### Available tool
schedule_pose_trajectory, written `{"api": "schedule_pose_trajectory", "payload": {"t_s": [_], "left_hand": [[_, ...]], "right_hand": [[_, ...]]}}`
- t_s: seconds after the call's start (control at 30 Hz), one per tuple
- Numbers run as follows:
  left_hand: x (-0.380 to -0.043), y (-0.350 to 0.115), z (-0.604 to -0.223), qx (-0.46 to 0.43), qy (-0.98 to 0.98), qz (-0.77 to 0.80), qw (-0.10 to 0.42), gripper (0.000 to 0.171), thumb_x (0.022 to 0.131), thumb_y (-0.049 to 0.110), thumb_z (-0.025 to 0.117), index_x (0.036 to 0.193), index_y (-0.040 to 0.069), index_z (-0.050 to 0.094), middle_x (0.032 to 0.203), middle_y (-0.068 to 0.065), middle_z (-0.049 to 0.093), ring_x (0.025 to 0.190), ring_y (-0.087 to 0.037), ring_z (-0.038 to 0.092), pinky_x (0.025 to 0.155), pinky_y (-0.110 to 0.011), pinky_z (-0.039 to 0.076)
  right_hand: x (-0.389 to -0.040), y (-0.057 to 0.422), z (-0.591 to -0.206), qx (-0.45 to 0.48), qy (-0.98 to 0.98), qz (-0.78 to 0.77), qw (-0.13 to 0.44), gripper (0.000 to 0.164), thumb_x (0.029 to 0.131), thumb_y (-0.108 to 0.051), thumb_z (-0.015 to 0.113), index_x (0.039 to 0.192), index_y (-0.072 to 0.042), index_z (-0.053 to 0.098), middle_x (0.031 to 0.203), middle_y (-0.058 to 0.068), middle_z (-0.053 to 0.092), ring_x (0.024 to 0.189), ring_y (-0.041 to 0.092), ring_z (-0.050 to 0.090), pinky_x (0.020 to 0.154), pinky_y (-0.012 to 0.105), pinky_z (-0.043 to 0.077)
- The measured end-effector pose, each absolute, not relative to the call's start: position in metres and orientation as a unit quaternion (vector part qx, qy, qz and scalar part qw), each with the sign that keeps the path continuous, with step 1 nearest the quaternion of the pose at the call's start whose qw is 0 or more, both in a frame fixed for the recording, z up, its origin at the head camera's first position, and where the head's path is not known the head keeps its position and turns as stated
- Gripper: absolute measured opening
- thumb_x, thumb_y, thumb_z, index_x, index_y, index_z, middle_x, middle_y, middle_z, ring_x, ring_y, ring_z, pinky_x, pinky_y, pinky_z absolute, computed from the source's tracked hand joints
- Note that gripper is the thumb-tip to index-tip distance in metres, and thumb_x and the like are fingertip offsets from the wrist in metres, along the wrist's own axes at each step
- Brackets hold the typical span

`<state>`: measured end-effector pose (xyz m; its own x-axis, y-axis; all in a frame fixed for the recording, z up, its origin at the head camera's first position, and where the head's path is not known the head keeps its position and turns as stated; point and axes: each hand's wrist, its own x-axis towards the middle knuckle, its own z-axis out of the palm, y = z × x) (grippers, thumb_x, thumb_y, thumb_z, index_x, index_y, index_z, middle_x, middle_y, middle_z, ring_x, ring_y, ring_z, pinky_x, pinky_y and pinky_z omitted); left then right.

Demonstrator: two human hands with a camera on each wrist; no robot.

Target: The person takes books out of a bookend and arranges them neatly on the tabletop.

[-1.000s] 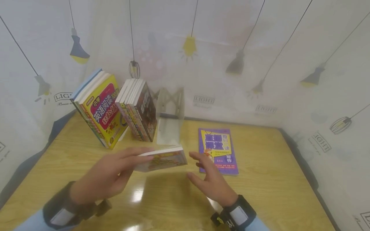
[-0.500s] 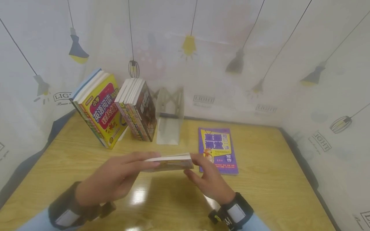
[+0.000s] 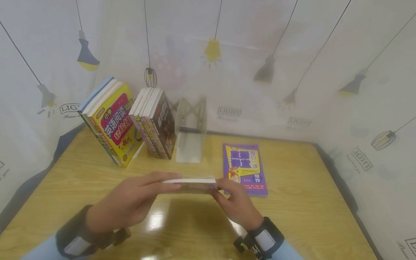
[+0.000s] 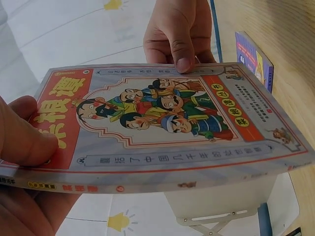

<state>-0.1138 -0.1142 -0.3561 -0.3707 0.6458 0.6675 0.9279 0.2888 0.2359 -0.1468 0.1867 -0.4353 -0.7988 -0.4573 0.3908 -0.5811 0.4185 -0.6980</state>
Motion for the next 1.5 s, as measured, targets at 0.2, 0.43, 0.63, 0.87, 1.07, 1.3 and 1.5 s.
{"api": "schedule_pose_trajectory", "payload": {"t_s": [0.2,0.43,0.63,0.87,1.07,1.3,1.5], "left_hand": [[-0.114,-0.114,-0.357,-0.504,-0.773,-0.313,0.226,0.04,0.107,0.013,0.031,0.14,0.016,0.054,0.135,-0.007,0.058,0.097,-0.013,0.064,0.071,-0.015,0.052],[-0.12,-0.116,-0.361,-0.484,-0.773,-0.327,0.247,0.042,0.095,-0.002,0.061,0.133,0.014,0.06,0.134,-0.009,0.06,0.101,-0.016,0.066,0.074,-0.02,0.055],[-0.121,-0.117,-0.363,-0.466,-0.78,-0.332,0.254,0.034,0.102,0.014,0.056,0.135,0.016,0.061,0.136,-0.009,0.058,0.091,-0.011,0.059,0.065,-0.018,0.046],[-0.122,-0.121,-0.37,-0.429,-0.805,-0.327,0.247,0.031,0.105,0.024,0.051,0.132,0.019,0.065,0.127,-0.008,0.06,0.081,-0.009,0.052,0.062,-0.02,0.042],[-0.126,-0.126,-0.377,-0.411,-0.817,-0.328,0.237,0.034,0.106,0.028,0.049,0.134,0.013,0.064,0.138,-0.014,0.057,0.117,-0.026,0.062,0.077,-0.034,0.055],[-0.131,-0.13,-0.381,-0.402,-0.824,-0.326,0.231,0.034,0.103,0.021,0.055,0.136,0.012,0.06,0.143,-0.012,0.054,0.126,-0.027,0.057,0.093,-0.044,0.056],[-0.132,-0.134,-0.383,-0.387,-0.838,-0.323,0.209,0.037,0.099,0.017,0.061,0.136,0.012,0.06,0.144,-0.01,0.054,0.129,-0.025,0.056,0.1,-0.044,0.053]], "right_hand": [[-0.146,0.187,-0.435,0.316,-0.818,0.47,0.094,0.027,0.092,0.003,0.067,0.113,-0.013,0.075,0.114,0.005,0.074,0.101,0.01,0.069,0.076,0.03,0.061],[-0.149,0.191,-0.433,0.312,-0.805,0.498,0.084,0.028,0.093,0.003,0.064,0.117,-0.009,0.073,0.116,0.008,0.074,0.102,0.014,0.071,0.076,0.034,0.062],[-0.15,0.196,-0.432,0.3,-0.79,0.53,0.072,0.03,0.095,0.004,0.06,0.121,-0.006,0.071,0.115,0.011,0.074,0.099,0.016,0.073,0.074,0.038,0.062],[-0.15,0.203,-0.435,0.257,-0.8,0.534,0.093,0.032,0.097,0.001,0.06,0.127,-0.007,0.069,0.114,0.013,0.074,0.098,0.013,0.073,0.075,0.033,0.062],[-0.152,0.207,-0.435,0.223,-0.801,0.547,0.1,0.029,0.096,-0.001,0.062,0.124,-0.004,0.07,0.11,0.016,0.075,0.094,0.013,0.074,0.074,0.032,0.062],[-0.154,0.213,-0.432,0.182,-0.806,0.556,0.092,0.025,0.099,-0.007,0.061,0.121,-0.001,0.07,0.109,0.018,0.074,0.093,0.012,0.074,0.073,0.031,0.062],[-0.155,0.22,-0.431,0.147,-0.811,0.559,0.088,0.025,0.1,-0.012,0.061,0.121,-0.002,0.07,0.108,0.019,0.074,0.089,0.013,0.074,0.071,0.031,0.062]]}}
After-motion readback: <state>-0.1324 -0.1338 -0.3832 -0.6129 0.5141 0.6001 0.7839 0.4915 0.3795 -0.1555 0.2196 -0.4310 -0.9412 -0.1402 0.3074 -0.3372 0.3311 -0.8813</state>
